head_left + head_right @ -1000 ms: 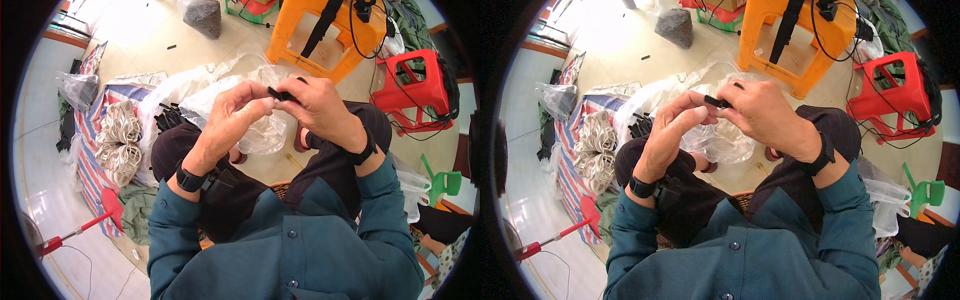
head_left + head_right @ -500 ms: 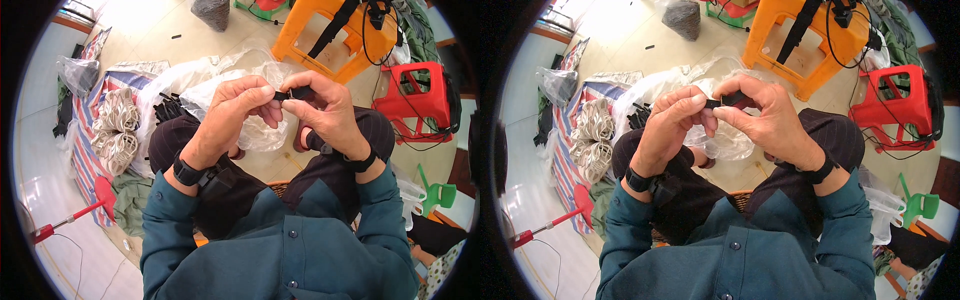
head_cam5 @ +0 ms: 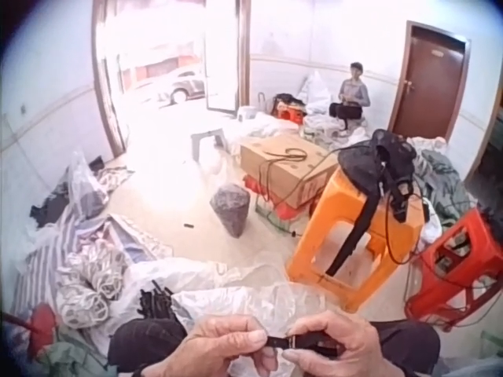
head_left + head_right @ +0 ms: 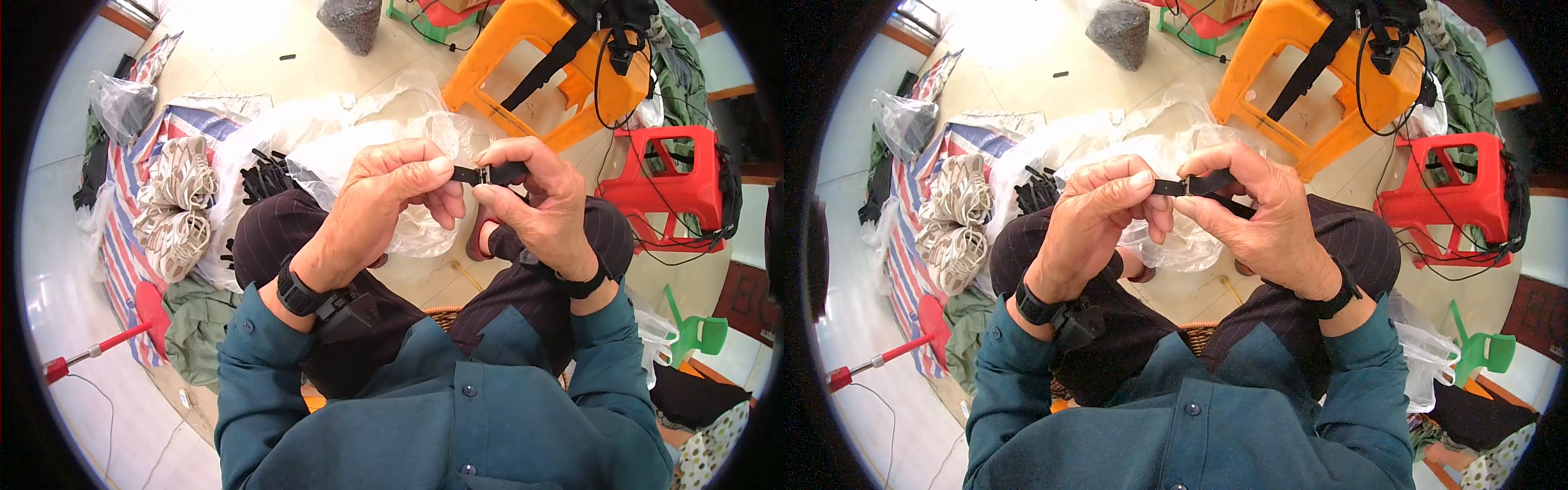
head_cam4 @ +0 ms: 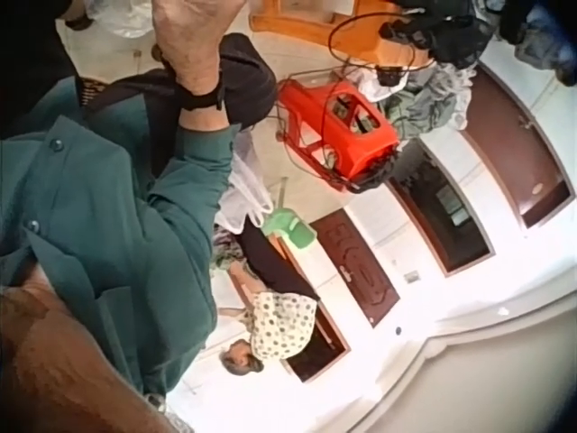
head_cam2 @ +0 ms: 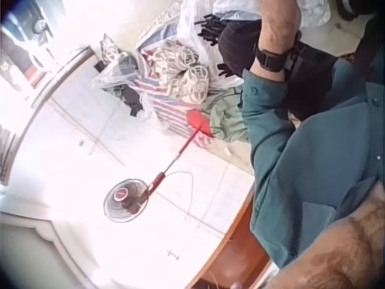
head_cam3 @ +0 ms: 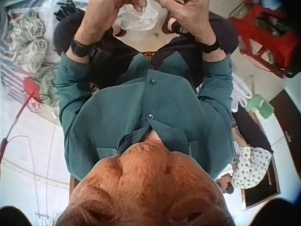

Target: Manually sorting and organizing black plastic shoe components and buckles from plastic bags on the floor.

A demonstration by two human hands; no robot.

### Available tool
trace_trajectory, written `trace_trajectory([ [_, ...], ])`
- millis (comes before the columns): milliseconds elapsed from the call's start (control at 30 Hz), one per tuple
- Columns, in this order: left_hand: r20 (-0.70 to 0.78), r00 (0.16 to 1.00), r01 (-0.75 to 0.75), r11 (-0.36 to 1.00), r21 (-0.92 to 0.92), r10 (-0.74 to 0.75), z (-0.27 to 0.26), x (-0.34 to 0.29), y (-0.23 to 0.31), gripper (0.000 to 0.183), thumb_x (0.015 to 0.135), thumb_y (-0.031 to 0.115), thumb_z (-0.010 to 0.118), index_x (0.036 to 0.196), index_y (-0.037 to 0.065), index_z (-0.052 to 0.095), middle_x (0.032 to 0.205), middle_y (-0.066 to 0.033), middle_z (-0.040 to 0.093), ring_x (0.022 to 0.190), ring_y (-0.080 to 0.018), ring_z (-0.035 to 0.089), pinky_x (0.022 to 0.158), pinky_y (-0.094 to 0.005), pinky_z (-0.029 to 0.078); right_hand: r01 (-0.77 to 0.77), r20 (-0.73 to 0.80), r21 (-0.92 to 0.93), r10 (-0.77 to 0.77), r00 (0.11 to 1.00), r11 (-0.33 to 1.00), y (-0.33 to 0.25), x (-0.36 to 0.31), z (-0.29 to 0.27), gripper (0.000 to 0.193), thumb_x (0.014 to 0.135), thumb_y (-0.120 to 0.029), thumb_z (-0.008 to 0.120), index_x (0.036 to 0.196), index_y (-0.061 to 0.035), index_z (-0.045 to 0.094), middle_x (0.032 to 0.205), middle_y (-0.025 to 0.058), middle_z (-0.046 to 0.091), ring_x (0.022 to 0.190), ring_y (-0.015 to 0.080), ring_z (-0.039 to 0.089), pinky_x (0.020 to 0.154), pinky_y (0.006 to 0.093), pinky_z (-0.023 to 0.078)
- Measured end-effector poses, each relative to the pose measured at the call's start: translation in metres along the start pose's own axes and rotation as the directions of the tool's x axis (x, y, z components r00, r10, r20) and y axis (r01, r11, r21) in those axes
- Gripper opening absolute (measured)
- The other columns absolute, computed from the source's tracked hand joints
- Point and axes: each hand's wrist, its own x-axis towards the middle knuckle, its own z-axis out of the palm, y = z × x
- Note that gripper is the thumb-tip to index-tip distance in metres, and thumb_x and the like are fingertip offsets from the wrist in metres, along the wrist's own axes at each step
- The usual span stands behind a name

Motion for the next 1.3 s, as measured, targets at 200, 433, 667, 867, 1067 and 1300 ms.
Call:
trace_trajectory([
  [200, 0.002, 0.998, 0.069, 0.992, -0.104, -0.069, 0.0007, 0.0014, -0.0019, 0.021, 0.088, 0.017, 0.047, 0.079, 0.0, 0.055, 0.07, -0.0103, 0.059, 0.062, -0.0155, 0.056, 0.062, -0.0251, 0.046, 0.014, 0.026, -0.016, -0.014, 1.0, 1.0, -0.001, 0.0024, -0.0038, 0.025, 0.071, -0.003, 0.066, 0.094, -0.0012, 0.056, 0.085, 0.0066, 0.06, 0.075, 0.0111, 0.059, 0.066, 0.0231, 0.048],
  [433, 0.087, 0.992, 0.101, 0.982, -0.159, -0.088, -0.0048, 0.0037, -0.007, 0.022, 0.089, 0.019, 0.046, 0.082, 0.0, 0.054, 0.073, -0.0106, 0.059, 0.063, -0.0151, 0.056, 0.062, -0.0245, 0.046, 0.12, 0.026, -0.211, -0.118, 0.993, 0.97, -0.0069, 0.0012, -0.0035, 0.025, 0.07, -0.003, 0.066, 0.093, -0.0015, 0.056, 0.085, 0.0095, 0.061, 0.075, 0.0178, 0.061, 0.064, 0.0248, 0.047],
  [667, 0.111, 0.986, 0.139, 0.978, -0.155, -0.123, -0.0035, 0.0015, -0.0082, 0.023, 0.089, 0.021, 0.046, 0.087, -0.001, 0.054, 0.075, -0.0115, 0.06, 0.063, -0.0149, 0.056, 0.062, -0.0241, 0.046, 0.027, 0.064, -0.149, -0.018, 0.998, 0.989, -0.0084, 0.0014, -0.0076, 0.028, 0.07, -0.003, 0.065, 0.097, -0.0023, 0.057, 0.088, 0.0114, 0.061, 0.079, 0.0179, 0.061, 0.067, 0.0256, 0.046],
  [867, 0.118, 0.985, 0.142, 0.981, -0.135, -0.127, -0.0027, -0.0002, -0.0082, 0.023, 0.088, 0.021, 0.048, 0.091, -0.001, 0.055, 0.076, -0.0138, 0.062, 0.062, -0.0155, 0.058, 0.061, -0.0238, 0.047, -0.016, 0.153, -0.114, 0.033, 0.988, 0.993, -0.0054, -0.0004, -0.0105, 0.028, 0.069, -0.002, 0.064, 0.096, -0.0027, 0.058, 0.087, 0.0114, 0.06, 0.079, 0.0218, 0.059, 0.067, 0.027, 0.045],
  [1067, 0.084, 0.987, 0.145, 0.982, -0.123, -0.135, -0.0038, 0.0004, -0.0074, 0.021, 0.088, 0.021, 0.049, 0.09, 0.0, 0.055, 0.075, -0.0131, 0.062, 0.062, -0.0145, 0.058, 0.061, -0.0232, 0.046, 0.159, 0.098, -0.251, -0.138, 0.986, 0.955, -0.0014, 0.0023, -0.002, 0.03, 0.067, -0.003, 0.067, 0.094, -0.0037, 0.057, 0.084, 0.0113, 0.059, 0.074, 0.0252, 0.059, 0.064, 0.0291, 0.045],
  [1300, 0.07, 0.995, 0.081, 0.994, -0.075, -0.075, 0.0018, -0.0018, -0.0088, 0.022, 0.088, 0.022, 0.049, 0.084, 0.001, 0.057, 0.072, -0.01, 0.06, 0.06, -0.0128, 0.055, 0.059, -0.0224, 0.044, 0.208, 0.09, -0.31, -0.189, 0.978, 0.928, -0.0071, 0.0005, -0.0054, 0.03, 0.069, -0.003, 0.066, 0.097, -0.0038, 0.055, 0.083, 0.0113, 0.058, 0.071, 0.0251, 0.058, 0.06, 0.0291, 0.044],
])
